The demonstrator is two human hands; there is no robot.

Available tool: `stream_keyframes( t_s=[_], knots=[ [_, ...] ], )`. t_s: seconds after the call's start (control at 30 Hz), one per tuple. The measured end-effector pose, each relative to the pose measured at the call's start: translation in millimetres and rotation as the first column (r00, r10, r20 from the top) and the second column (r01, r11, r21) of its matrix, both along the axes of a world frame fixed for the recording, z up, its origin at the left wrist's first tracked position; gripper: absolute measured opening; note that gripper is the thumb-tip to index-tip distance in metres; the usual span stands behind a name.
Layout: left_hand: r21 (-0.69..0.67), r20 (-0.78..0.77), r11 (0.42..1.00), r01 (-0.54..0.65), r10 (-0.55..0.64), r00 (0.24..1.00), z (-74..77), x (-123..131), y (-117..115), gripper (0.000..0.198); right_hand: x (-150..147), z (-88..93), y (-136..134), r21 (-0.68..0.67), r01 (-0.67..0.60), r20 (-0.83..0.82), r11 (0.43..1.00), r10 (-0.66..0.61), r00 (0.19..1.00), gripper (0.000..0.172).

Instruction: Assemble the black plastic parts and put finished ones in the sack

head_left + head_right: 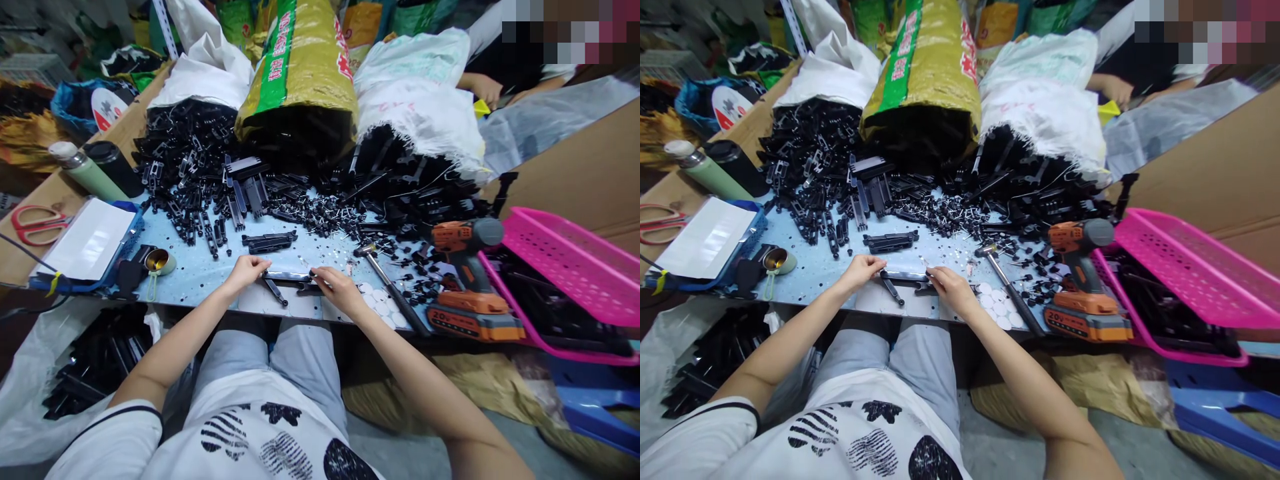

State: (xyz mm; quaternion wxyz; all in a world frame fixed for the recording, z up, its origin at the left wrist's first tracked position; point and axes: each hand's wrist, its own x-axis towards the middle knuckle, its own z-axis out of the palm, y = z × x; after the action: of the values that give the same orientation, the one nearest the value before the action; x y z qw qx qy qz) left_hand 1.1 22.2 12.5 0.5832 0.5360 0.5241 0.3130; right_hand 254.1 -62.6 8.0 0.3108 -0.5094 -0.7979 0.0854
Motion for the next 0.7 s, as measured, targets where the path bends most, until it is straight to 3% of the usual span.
stream_keyframes(
  t_s=[0.13, 0.23, 0.33, 0.43, 0.53, 0.6, 0.63, 0.7],
  knots=[
    [-0.066, 0.034, 0.997, 0.03, -0.028, 0.999, 0.9, -3.1, 1.9, 0.046, 3.6, -3.5, -2.1, -0.025, 0.006, -0.014, 1.0, -0.006, 1.0, 0.026],
    [-0.038, 0.008, 0.996, 0.079, -0.078, 0.997, 1.8, -4.4, -1.0, 0.043, 5.5, -6.3, -3.4, -0.044, 0.009, -0.013, 0.999, -0.009, 1.0, 0.028],
    [0.043, -0.104, 0.991, 0.126, -0.121, 0.987, -0.2, -3.4, -2.1, 0.038, 7.2, -7.2, -4.9, -0.058, 0.013, 0.012, 0.998, -0.012, 1.0, 0.03],
    [0.106, -0.225, 0.987, 0.118, -0.091, 0.97, -4.1, -3.8, 0.8, 0.034, 10.5, -6.6, -6.0, -0.07, -0.006, 0.051, 0.998, 0.01, 0.999, 0.033],
    [0.146, -0.398, 0.982, 0.118, -0.051, 0.916, -3.4, -4.1, -0.3, 0.046, 16.9, -10.7, -5.3, -0.092, -0.045, 0.073, 0.995, 0.051, 0.996, 0.04],
    [0.327, -0.522, 0.931, 0.162, 0.036, 0.852, 0.4, 1.9, -7.5, 0.054, 21.2, -18.3, -4.0, -0.106, -0.069, 0.049, 0.992, 0.074, 0.996, 0.045],
    [0.438, -0.564, 0.866, 0.24, 0.056, 0.824, 2.3, 8.0, -12.8, 0.056, 22.6, -23.4, -3.5, -0.109, -0.085, 0.027, 0.99, 0.088, 0.996, 0.047],
    [0.563, -0.642, 0.679, 0.472, 0.0, 0.766, 4.0, 25.5, -24.5, 0.056, 22.9, -34.4, -3.5, -0.103, -0.112, -0.02, 0.988, 0.111, 0.994, 0.053]
  ],
)
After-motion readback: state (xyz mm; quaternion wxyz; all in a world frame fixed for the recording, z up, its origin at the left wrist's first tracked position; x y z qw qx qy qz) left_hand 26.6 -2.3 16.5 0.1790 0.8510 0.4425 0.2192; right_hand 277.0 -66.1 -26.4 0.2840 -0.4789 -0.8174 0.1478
